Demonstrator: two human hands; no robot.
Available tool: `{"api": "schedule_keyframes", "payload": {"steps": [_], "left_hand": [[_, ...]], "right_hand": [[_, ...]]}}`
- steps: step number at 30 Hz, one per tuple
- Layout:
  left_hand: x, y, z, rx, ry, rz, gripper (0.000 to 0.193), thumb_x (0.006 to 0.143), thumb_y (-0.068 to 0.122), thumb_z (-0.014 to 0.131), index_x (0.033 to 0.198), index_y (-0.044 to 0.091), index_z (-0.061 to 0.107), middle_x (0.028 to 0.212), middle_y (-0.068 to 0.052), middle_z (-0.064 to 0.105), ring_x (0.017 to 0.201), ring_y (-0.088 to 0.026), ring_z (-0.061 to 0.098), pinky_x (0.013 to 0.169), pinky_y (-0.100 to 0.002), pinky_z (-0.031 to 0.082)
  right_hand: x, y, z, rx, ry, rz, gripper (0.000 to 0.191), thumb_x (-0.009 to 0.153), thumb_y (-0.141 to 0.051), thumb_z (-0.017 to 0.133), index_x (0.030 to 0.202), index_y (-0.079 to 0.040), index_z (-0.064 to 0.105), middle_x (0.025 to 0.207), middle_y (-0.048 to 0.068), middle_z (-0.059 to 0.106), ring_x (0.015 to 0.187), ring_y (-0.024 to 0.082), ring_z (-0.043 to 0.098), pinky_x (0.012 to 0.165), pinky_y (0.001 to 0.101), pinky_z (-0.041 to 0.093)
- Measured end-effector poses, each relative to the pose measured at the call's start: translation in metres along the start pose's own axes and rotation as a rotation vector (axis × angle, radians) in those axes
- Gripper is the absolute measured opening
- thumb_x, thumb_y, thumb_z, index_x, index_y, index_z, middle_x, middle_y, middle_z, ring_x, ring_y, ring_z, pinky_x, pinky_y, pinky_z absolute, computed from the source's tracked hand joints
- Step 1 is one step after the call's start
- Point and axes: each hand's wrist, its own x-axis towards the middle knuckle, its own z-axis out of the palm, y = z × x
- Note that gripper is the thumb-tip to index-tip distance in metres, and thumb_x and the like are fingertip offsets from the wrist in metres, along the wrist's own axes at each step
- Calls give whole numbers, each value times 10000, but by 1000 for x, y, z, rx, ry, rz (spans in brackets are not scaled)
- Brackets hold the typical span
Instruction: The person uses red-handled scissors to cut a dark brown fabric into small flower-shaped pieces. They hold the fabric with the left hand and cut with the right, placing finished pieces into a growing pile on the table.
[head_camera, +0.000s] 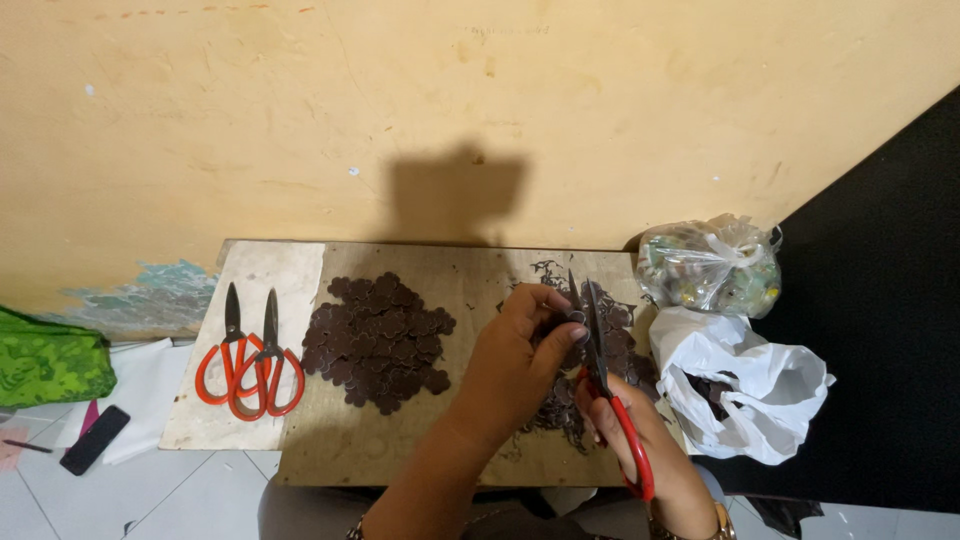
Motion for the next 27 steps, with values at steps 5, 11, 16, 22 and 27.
{"api": "schedule_keyframes", "payload": {"steps": [5, 11, 16, 22, 27], "left_hand": [[-1, -4, 0, 15, 33, -15, 220, 952, 103, 699, 1105, 31, 558, 932, -86, 731, 854, -122, 700, 750, -267, 571], [6, -17, 3, -295, -11, -98, 207, 979, 102, 648, 1152, 34, 558, 990, -69, 718, 931, -117, 675, 808, -264, 563], [14, -53, 5, -450, -5, -134, 241, 998, 107, 563, 1232, 50, 547, 1045, -42, 715, 963, -117, 660, 822, -269, 560], [31, -141, -16, -309, 218, -298, 198, 980, 139, 636, 1134, 15, 637, 1008, -55, 719, 899, -122, 667, 755, -277, 532], [21, -202, -72, -113, 641, -419, 247, 969, 179, 638, 1179, 50, 659, 1109, -85, 693, 969, -208, 625, 828, -341, 505]], "right_hand": [[1, 12, 3, 29, 30, 15, 614, 942, -666, 488, 876, -62, 573, 696, 5, 470, 606, 131, 463, 538, 287, 397], [7, 26, 8, 118, 92, -104, 598, 991, -644, 451, 881, -65, 554, 716, 22, 508, 640, 150, 504, 579, 298, 420], [19, 39, -4, 223, 98, -43, 614, 1009, -622, 403, 835, -53, 553, 735, 41, 523, 666, 177, 518, 621, 318, 419], [8, 71, -9, -61, 127, 100, 603, 987, -609, 422, 807, -54, 572, 695, 48, 529, 644, 180, 517, 596, 326, 404], [-6, 97, -13, -56, 110, 162, 602, 985, -596, 413, 828, -41, 587, 703, 49, 543, 650, 180, 535, 595, 325, 416]]}}
